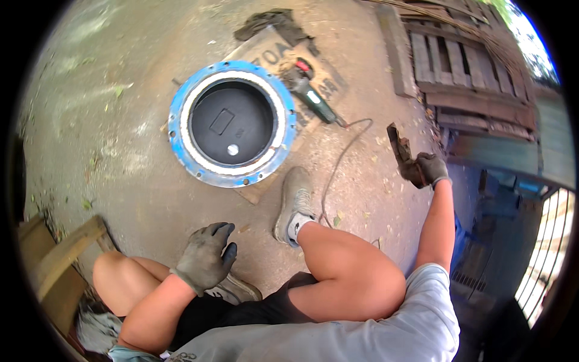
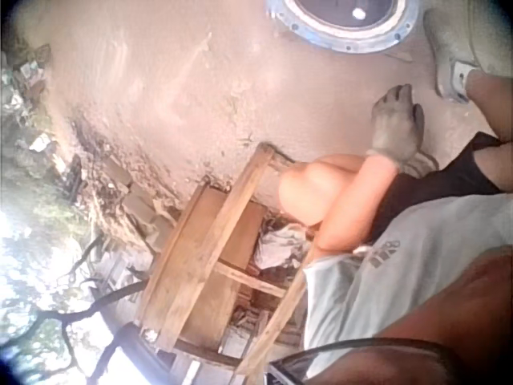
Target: The person cleans the interior of a large blue-rimmed metal flange by hand, then moves it outside and uses a power tool to grind or polish the inner surface. The person also wipes the part with a cloth during the process.
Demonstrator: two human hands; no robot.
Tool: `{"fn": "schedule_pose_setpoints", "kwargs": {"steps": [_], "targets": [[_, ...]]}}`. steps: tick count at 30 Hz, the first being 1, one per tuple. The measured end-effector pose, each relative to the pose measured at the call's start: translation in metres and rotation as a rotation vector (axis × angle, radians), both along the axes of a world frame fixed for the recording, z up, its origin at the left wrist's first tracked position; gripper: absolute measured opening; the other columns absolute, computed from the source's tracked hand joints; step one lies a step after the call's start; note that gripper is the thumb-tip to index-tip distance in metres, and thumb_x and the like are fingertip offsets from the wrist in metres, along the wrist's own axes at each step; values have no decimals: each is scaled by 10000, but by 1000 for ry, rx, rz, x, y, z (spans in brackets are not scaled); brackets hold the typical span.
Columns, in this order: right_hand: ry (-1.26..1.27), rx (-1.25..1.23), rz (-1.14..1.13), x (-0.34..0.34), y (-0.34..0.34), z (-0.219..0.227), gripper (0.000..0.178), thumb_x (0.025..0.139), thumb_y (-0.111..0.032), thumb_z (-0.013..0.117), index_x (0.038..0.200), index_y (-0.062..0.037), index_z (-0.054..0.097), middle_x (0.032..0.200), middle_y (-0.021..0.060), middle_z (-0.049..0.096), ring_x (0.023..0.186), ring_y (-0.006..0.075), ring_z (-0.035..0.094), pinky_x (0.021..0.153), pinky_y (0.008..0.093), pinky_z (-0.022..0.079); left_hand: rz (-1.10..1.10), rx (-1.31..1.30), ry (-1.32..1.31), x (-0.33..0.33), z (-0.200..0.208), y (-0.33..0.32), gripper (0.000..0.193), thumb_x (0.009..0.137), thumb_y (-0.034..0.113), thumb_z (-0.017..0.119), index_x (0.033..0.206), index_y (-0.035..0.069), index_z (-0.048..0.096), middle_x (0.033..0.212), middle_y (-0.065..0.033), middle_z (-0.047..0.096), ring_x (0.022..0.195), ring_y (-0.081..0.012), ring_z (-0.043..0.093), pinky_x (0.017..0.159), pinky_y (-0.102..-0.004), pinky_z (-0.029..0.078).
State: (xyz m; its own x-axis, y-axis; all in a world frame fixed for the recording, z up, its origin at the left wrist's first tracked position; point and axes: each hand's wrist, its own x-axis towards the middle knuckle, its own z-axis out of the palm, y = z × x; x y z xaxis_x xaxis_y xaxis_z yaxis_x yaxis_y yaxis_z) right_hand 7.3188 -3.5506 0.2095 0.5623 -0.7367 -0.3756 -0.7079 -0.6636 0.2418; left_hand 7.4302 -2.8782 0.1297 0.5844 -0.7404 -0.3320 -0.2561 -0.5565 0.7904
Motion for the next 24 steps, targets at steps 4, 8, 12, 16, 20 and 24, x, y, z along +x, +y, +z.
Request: {"fn": "schedule_pose_setpoints", "kwargs": {"steps": [4, 8, 12, 16, 20, 24], "targets": [[-644, -81, -132, -74, 0, 13, 319, 962, -243, 699, 1251, -132, 775, 1247, 174, 742, 1146, 366, 707, 1007, 419, 548, -110, -19, -27, 0, 20, -14, 464, 988, 217, 654, 1384, -21, 616, 1341, -251, 648, 1224, -429, 628, 1083, -519, 479], [-745, 139, 145, -135, -18, 46, 391, 988, -127, 643, 1365, -28, 674, 1291, 113, 733, 1180, 244, 699, 1000, 406, 559, -401, 57, 19, -2, 23, -60, 520, 996, 269, 634, 1427, -18, 586, 1393, -262, 624, 1278, -451, 602, 1113, -533, 458], [-858, 378, 42, -65, 74, 112, 582, 972, -175, 709, 1521, -61, 554, 1328, 105, 723, 1203, 235, 673, 1069, 382, 525, -457, 72, -41, -10, 31, -102, 709, 982, 322, 694, 1564, -9, 458, 1471, -286, 573, 1350, -446, 572, 1154, -525, 444], [-867, 760, 125, 30, 194, 172, 732, 972, -139, 732, 1632, -63, 425, 1337, 119, 714, 1204, 180, 659, 1065, 335, 525, -67, -301, -61, 12, 42, -110, 864, 944, 186, 815, 1650, 15, 348, 1535, -248, 537, 1421, -384, 544, 1180, -456, 450], [-826, 1070, 71, 51, 249, 177, 601, 980, -126, 719, 1538, -4, 532, 1257, 84, 739, 1091, 120, 672, 984, 305, 553, 252, -622, 125, 18, 67, -136, 765, 1059, 230, 700, 1650, -25, 288, 1569, -211, 513, 1462, -290, 502, 1194, -415, 440], [-738, 1561, -55, 105, 293, 142, 355, 1015, -133, 688, 1347, -8, 683, 1198, 81, 745, 1081, 143, 701, 945, 322, 572, 442, -953, 504, 36, 108, -128, 770, 1109, 502, 558, 1668, 26, 325, 1653, -163, 431, 1528, -253, 419, 1267, -398, 331]]}}
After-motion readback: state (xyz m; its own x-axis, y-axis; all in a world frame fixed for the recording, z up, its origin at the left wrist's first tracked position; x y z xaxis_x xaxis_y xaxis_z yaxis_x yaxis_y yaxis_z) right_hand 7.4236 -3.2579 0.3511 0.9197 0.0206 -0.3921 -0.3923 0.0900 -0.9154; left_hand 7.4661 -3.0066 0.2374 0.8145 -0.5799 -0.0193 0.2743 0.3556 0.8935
